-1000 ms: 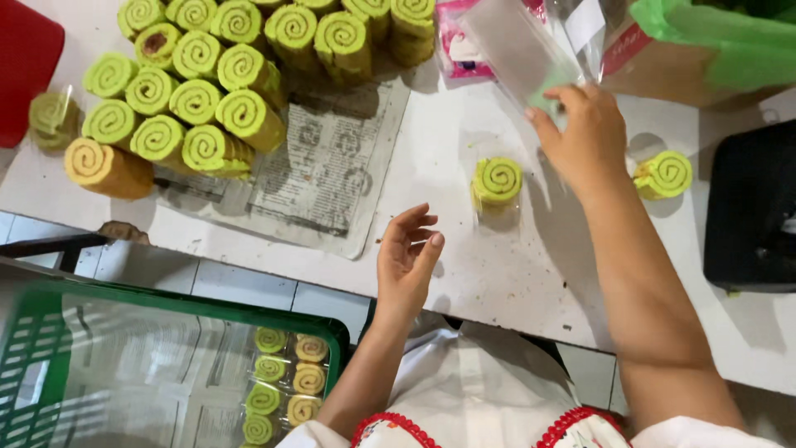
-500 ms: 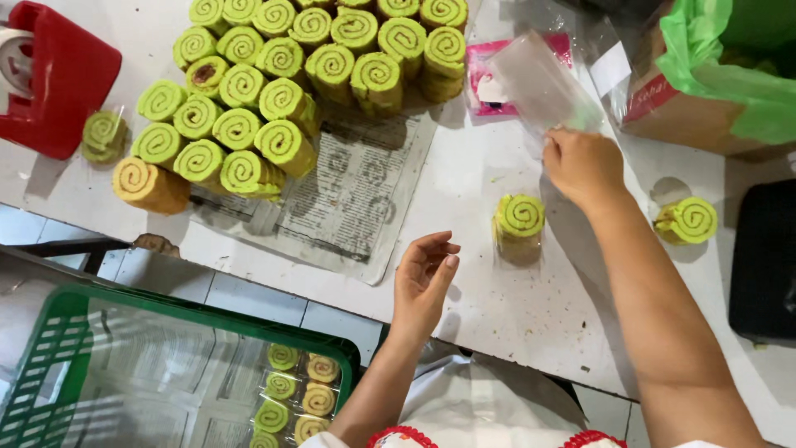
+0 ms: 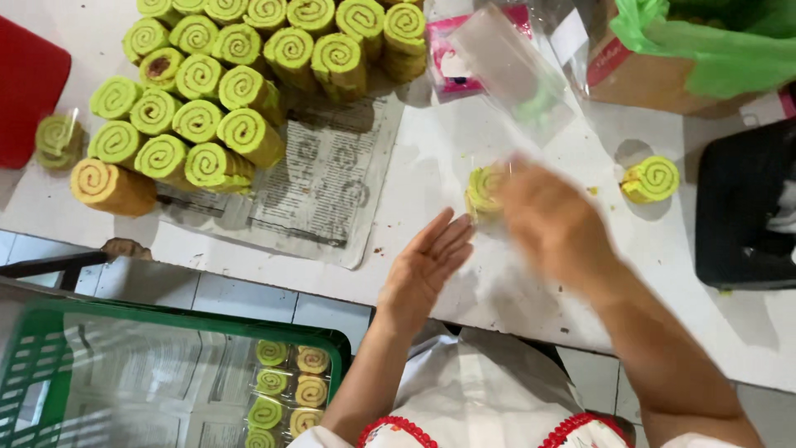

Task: The person places individual cake rolls into small plastic containers and secures the lids with tape by hand.

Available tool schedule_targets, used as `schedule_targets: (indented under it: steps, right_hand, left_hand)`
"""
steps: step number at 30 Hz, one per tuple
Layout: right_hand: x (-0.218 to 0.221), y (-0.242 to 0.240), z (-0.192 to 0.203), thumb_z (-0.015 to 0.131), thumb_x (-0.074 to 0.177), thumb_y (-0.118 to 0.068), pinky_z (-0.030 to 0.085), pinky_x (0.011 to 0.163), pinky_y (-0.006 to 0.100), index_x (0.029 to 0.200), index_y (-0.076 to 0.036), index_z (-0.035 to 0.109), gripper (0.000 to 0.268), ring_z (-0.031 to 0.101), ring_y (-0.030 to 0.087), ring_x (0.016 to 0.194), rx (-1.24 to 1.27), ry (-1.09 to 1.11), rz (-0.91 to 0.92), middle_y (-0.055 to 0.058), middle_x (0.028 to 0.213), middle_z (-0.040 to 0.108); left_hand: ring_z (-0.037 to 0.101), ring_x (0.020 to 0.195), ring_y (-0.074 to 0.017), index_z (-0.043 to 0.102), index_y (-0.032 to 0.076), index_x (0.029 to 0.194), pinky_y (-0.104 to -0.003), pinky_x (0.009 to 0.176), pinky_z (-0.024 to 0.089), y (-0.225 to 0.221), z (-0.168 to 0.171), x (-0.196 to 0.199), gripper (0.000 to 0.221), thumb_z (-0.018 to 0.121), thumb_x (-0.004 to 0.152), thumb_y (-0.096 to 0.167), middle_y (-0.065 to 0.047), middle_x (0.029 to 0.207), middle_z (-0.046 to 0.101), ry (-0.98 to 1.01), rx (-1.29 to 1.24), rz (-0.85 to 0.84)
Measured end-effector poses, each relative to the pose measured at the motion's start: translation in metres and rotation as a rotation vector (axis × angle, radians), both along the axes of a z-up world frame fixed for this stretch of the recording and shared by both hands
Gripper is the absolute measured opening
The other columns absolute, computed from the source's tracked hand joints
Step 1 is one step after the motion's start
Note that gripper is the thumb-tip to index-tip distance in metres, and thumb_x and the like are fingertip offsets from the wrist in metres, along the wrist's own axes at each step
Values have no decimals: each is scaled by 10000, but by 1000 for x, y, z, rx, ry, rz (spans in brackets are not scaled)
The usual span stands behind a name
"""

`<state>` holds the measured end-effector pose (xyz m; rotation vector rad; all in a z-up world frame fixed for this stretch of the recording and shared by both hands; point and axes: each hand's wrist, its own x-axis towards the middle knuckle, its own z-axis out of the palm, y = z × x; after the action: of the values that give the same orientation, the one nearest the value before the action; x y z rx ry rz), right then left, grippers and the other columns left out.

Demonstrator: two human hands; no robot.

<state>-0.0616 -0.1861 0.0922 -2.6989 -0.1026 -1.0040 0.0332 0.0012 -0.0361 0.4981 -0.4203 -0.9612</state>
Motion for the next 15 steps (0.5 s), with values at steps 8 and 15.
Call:
schedule_targets:
  steps: [8,15]
  right_hand:
    - [-63,9,-39,657,992,-241,267,1255,591,1362,-69,678,409,545,324,1441,90,122,22,152,1505,626]
    - [-114,-145,-47,790,852,-250,306,1142,628,1654,-120,391,905,294,513,1452,346,779,-659,279,1649,326]
  left_hand:
    - [485,1454,-408,321,-101,1599,-515,1210,392,8,33,-18,719,580,962,106,-305,1573,482,217,13,-151]
    - [440,1521,-405,408,-1,1557,-494,1270,371,19,49,-13,651,655,956,45,-271,1603,462,6,165,-162]
